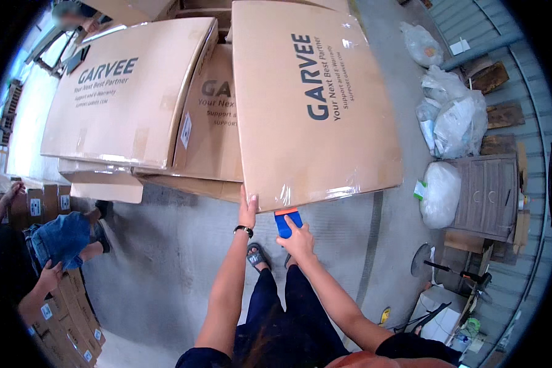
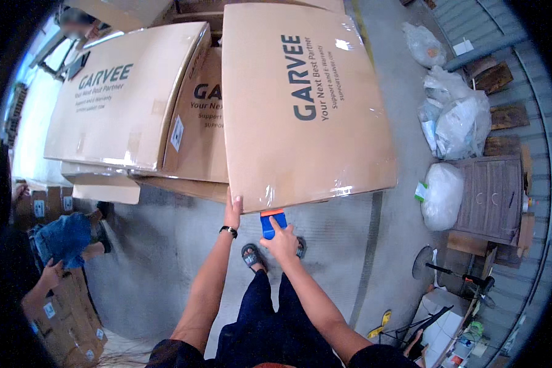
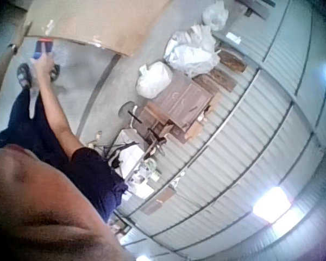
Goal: The person seals several large cardboard boxes using a handheld tape dispenser, applying tape across the seams and pressing it down by hand.
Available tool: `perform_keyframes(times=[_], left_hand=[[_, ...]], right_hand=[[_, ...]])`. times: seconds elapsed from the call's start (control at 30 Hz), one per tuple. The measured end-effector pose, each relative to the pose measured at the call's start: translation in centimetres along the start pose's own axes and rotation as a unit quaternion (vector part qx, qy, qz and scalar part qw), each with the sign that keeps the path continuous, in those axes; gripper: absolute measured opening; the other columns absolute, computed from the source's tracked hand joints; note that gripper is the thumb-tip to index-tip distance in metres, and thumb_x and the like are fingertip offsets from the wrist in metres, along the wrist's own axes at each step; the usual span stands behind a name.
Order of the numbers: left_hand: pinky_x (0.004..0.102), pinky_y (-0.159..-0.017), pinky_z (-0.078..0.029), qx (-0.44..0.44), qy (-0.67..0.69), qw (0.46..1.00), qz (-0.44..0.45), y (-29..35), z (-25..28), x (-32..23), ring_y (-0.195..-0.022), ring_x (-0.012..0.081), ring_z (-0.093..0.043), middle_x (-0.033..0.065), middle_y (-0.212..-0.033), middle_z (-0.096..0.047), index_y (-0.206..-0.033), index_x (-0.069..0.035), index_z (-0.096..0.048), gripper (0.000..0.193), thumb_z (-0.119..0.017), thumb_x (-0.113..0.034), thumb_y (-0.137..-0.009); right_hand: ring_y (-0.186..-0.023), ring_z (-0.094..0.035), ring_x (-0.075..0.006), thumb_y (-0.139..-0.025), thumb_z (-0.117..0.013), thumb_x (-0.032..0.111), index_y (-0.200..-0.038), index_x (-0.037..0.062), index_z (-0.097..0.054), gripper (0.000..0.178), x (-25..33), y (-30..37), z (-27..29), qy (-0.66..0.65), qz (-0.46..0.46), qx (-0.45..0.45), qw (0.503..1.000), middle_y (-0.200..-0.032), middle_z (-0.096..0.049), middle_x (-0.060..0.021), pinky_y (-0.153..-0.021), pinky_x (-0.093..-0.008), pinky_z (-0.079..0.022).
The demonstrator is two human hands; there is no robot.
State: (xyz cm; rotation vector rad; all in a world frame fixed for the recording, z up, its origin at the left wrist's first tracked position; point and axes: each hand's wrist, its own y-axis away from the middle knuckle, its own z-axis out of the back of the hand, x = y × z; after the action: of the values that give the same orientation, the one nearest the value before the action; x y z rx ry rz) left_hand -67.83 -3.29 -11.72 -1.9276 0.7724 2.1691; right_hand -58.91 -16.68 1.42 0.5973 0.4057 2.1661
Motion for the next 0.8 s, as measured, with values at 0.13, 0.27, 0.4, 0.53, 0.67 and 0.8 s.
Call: perform_keyframes(times=[0.13, 0.27, 0.4, 0.53, 0.67, 0.8], left_hand=[[0.0329, -0.098, -0.032, -0.002, 0.089, 0.994, 0.055, -0.8, -0.4, -0.8, -0.120, 0.0241, -0.038, 0.0178, -0.134, -0.035, -0.140, -0.006, -0.013, 0.065, -0.046, -0.031, -0.090], [0.0319, -0.094, -0.036, -0.020, 0.097, 0.989, 0.105, 0.3, -1.4, -3.0, -0.115, 0.0235, -0.043, 0.0173, -0.130, -0.041, -0.139, -0.005, -0.019, 0.061, -0.045, -0.032, -0.091], [0.0329, -0.094, -0.035, -0.053, -0.033, 0.998, 0.028, -1.0, -1.2, 0.9, -0.114, 0.0241, -0.045, 0.0168, -0.126, -0.047, -0.135, -0.003, -0.028, 0.055, -0.043, -0.033, -0.091], [0.0343, -0.093, -0.037, -0.085, -0.031, 0.996, 0.015, -0.8, 0.1, 1.2, -0.112, 0.0279, -0.048, 0.0180, -0.124, -0.048, -0.133, -0.005, -0.033, 0.050, -0.043, -0.033, -0.091], [0.0415, -0.087, -0.040, -0.133, -0.214, 0.966, 0.059, 0.0, -1.4, -1.3, -0.105, 0.0362, -0.052, 0.0213, -0.114, -0.054, -0.130, -0.013, -0.036, 0.044, -0.040, -0.031, -0.091], [0.0416, -0.084, -0.041, -0.149, -0.150, 0.974, 0.080, 1.2, -3.0, -3.3, -0.099, 0.0366, -0.054, 0.0216, -0.107, -0.057, -0.125, -0.009, -0.042, 0.038, -0.043, -0.024, -0.091]], right_hand=[[-0.085, -0.061, -0.0345, -0.055, -0.070, 0.045, -0.111, 0.0170, -0.060, 0.063, 3.0, -5.2, 3.6, 0.020, 0.028, 0.060, 0.998, -0.095, -0.060, -0.0214, -0.075, -0.0407, -0.049], [-0.092, -0.061, -0.0267, -0.056, -0.069, 0.049, -0.097, 0.0092, -0.065, 0.057, 3.9, -6.9, 5.7, 0.090, 0.008, 0.198, 0.976, -0.095, -0.064, -0.0150, -0.078, -0.0377, -0.049], [-0.094, -0.059, -0.0301, -0.056, -0.070, 0.050, -0.115, 0.0174, -0.056, 0.069, 2.2, -4.0, 1.2, 0.037, -0.030, 0.041, 0.998, -0.100, -0.060, -0.0160, -0.079, -0.0388, -0.049], [-0.095, -0.057, -0.0313, -0.056, -0.071, 0.049, -0.117, 0.0221, -0.054, 0.069, 2.3, -1.0, -0.2, -0.024, -0.014, -0.014, 1.000, -0.100, -0.057, -0.0170, -0.079, -0.0401, -0.048], [-0.095, -0.056, -0.0319, -0.055, -0.072, 0.048, -0.117, 0.0216, -0.054, 0.069, 2.4, -1.8, 0.1, -0.055, -0.040, -0.001, 0.998, -0.101, -0.056, -0.0190, -0.079, -0.0405, -0.048], [-0.093, -0.055, -0.0340, -0.056, -0.072, 0.046, -0.109, 0.0188, -0.060, 0.061, 1.3, -2.0, 0.0, -0.044, -0.014, 0.000, 0.999, -0.099, -0.057, -0.0204, -0.079, -0.0414, -0.047]])
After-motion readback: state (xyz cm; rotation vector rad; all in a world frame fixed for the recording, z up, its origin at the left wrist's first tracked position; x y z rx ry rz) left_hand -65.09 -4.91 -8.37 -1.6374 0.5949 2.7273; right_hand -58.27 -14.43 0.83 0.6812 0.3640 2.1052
